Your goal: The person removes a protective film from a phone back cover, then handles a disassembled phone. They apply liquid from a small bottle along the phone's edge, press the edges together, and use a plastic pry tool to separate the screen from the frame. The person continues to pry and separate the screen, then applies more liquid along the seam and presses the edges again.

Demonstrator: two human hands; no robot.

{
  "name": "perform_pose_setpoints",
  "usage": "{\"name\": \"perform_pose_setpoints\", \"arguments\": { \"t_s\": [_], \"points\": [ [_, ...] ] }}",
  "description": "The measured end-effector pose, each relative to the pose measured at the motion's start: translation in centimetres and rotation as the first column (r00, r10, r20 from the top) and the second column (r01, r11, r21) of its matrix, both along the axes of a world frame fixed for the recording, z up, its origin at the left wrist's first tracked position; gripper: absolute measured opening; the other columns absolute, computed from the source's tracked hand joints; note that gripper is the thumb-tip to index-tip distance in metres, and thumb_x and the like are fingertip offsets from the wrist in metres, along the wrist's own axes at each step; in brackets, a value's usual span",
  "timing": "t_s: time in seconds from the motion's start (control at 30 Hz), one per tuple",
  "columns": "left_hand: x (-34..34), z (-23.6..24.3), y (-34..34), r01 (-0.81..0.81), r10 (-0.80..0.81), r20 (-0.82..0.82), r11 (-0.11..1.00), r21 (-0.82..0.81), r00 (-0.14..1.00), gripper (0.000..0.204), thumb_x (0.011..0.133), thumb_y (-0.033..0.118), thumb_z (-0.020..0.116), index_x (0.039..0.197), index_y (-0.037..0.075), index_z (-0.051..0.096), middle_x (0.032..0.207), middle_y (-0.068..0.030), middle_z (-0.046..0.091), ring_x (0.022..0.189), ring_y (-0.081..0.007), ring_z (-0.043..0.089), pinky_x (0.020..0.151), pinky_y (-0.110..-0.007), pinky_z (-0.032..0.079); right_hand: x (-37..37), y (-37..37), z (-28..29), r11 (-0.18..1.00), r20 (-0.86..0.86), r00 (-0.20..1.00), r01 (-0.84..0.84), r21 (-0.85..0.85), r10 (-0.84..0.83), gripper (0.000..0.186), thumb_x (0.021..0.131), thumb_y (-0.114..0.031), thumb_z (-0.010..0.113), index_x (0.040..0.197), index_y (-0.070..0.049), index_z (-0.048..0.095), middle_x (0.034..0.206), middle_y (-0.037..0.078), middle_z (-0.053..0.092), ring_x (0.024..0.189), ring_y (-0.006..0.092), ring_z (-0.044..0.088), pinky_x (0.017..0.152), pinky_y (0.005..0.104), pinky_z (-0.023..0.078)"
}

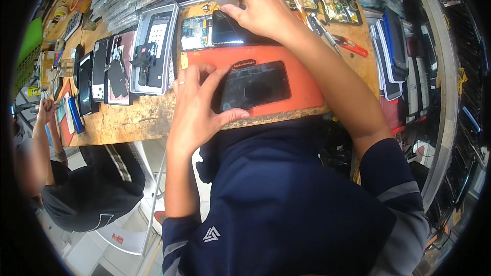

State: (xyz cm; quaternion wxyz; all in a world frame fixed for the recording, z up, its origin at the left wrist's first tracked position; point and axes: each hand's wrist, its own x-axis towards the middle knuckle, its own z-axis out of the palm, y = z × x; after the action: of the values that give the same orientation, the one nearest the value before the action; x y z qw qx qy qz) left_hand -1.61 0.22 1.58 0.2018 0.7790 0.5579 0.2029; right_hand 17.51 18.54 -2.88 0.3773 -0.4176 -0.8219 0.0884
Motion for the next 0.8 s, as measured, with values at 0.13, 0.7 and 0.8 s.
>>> {"name": "perform_pose_setpoints", "arguments": {
  "t_s": [0.13, 0.7, 0.8],
  "points": [
    [1.1, -0.7, 1.9, -0.083, 0.072, 0.168, 0.995, 0.057, 0.983, 0.033, 0.094, 0.018, 0.083, 0.12, 0.0, 0.072, 0.105, -0.0137, 0.068, 0.097, -0.0296, 0.066, 0.09, -0.04, 0.053, 1.3, -1.7, 2.5, 0.986, -0.249, 0.968, -0.056, -0.155, 0.016, 0.043, 0.083, -0.026, 0.087, 0.113, 0.0, 0.07, 0.106, 0.019, 0.076, 0.096, 0.038, 0.075, 0.089, 0.0476, 0.059],
    [2.5, -1.0, 5.1, -0.085, 0.118, 0.185, 0.981, -0.174, 0.976, 0.017, 0.095, 0.015, 0.081, 0.098, -0.001, 0.079, 0.092, -0.0162, 0.072, 0.086, -0.0363, 0.071, 0.078, -0.044, 0.054, 11.5, -15.5, 6.4, 0.159, -0.463, 0.876, -0.443, -0.882, -0.132, 0.027, 0.099, -0.024, 0.079, 0.102, 0.004, 0.078, 0.079, -0.001, 0.072, 0.067, 0.0006, 0.06, 0.058, 0.0201, 0.045],
    [2.5, -0.8, 5.1, -0.089, 0.119, 0.17, 0.98, -0.176, 0.978, 0.017, 0.094, 0.016, 0.081, 0.099, -0.001, 0.079, 0.092, -0.0157, 0.072, 0.085, -0.0352, 0.071, 0.077, -0.044, 0.053, 11.1, -15.0, 5.9, 0.157, -0.486, 0.863, -0.466, -0.871, -0.138, 0.029, 0.1, -0.024, 0.078, 0.102, 0.005, 0.078, 0.078, 0.001, 0.072, 0.067, 0.0018, 0.061, 0.058, 0.0212, 0.046]
  ]
}}
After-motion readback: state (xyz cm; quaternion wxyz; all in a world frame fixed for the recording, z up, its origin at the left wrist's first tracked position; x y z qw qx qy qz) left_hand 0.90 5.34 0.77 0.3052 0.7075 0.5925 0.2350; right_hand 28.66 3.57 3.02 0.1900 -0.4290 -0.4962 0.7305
